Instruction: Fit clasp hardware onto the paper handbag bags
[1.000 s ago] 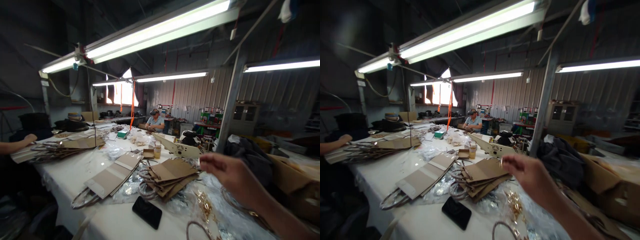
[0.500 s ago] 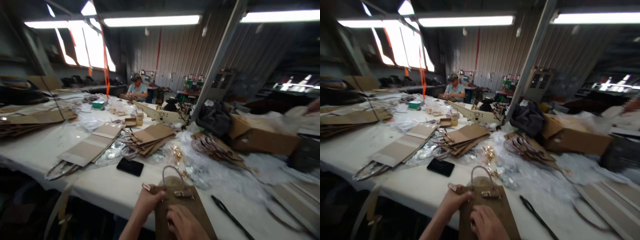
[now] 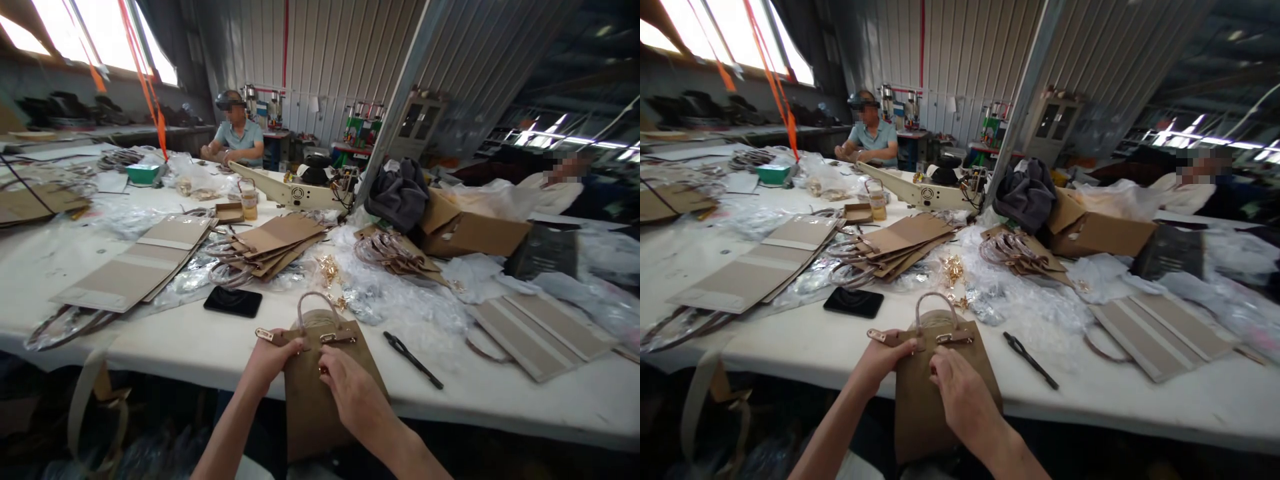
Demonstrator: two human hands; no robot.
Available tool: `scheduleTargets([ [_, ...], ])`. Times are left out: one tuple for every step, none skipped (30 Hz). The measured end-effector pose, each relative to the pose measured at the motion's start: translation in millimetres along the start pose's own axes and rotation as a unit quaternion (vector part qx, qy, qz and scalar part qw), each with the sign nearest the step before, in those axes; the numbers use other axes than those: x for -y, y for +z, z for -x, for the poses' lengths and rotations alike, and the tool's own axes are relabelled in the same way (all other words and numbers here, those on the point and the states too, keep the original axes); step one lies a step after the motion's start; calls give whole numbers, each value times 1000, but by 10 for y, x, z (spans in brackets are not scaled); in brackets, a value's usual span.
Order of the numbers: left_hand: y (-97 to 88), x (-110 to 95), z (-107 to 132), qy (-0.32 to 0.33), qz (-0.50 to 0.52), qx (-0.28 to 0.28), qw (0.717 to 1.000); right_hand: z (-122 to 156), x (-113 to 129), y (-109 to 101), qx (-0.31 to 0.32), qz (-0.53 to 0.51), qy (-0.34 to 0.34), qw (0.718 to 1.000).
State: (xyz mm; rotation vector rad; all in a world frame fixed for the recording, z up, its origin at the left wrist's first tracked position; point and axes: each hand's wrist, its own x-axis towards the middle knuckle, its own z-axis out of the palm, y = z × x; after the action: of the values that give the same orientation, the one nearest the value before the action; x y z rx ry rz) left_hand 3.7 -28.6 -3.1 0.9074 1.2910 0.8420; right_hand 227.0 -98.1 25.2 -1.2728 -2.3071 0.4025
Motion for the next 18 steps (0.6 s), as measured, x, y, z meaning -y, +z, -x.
scheduleTargets([
  [2, 1, 3, 2, 1, 0, 1000, 8, -14, 5, -2, 6, -5, 1000],
  [4, 0, 7, 2, 3, 1, 1000, 13, -33, 13, -8, 16, -8, 1000],
  [7, -5, 12, 1, 5, 3, 1000, 14, -59, 21, -19, 29, -7, 999],
  [10, -14, 17, -3, 8, 5, 1000, 8, -89, 27, -33, 44, -4, 998],
  [14, -26, 23, -6, 11, 5, 1000, -4, -122, 28, -46, 58, 0, 997],
  [18, -39, 28, -9, 14, 6, 1000, -22, -155, 23, -59, 69, 4, 996],
  [22, -53, 31, -11, 15, 5, 1000, -44, -186, 9, -72, 75, 9, 995],
  [25, -67, 34, -12, 14, 5, 1000, -69, -213, -12, -82, 76, 17, 994],
  [27, -78, 36, -12, 12, 4, 1000, -92, -234, -40, -92, 71, 24, 993],
  [28, -86, 37, -13, 11, 4, 1000, -110, -247, -73, -105, 64, 31, 992],
  [26, -91, 38, -13, 9, 4, 1000, -121, -252, -107, -119, 56, 34, 991],
  [24, -93, 38, -14, 8, 3, 1000, -122, -249, -139, -131, 49, 31, 990],
  [20, -91, 40, -13, 7, 2, 1000, -113, -238, -165, -135, 45, 26, 989],
  [16, -88, 41, -11, 7, 2, 1000, -95, -222, -184, -132, 46, 22, 990],
  [12, -82, 43, -6, 6, 1, 1000, -71, -203, -193, -118, 48, 21, 992],
  [9, -75, 45, -1, 3, 0, 1000, -44, -182, -193, -95, 49, 23, 994],
  [6, -68, 46, 3, -1, -1, 1000, -18, -163, -182, -68, 47, 27, 996],
  [4, -59, 46, 6, -3, 1, 1000, 4, -147, -164, -45, 45, 32, 997],
])
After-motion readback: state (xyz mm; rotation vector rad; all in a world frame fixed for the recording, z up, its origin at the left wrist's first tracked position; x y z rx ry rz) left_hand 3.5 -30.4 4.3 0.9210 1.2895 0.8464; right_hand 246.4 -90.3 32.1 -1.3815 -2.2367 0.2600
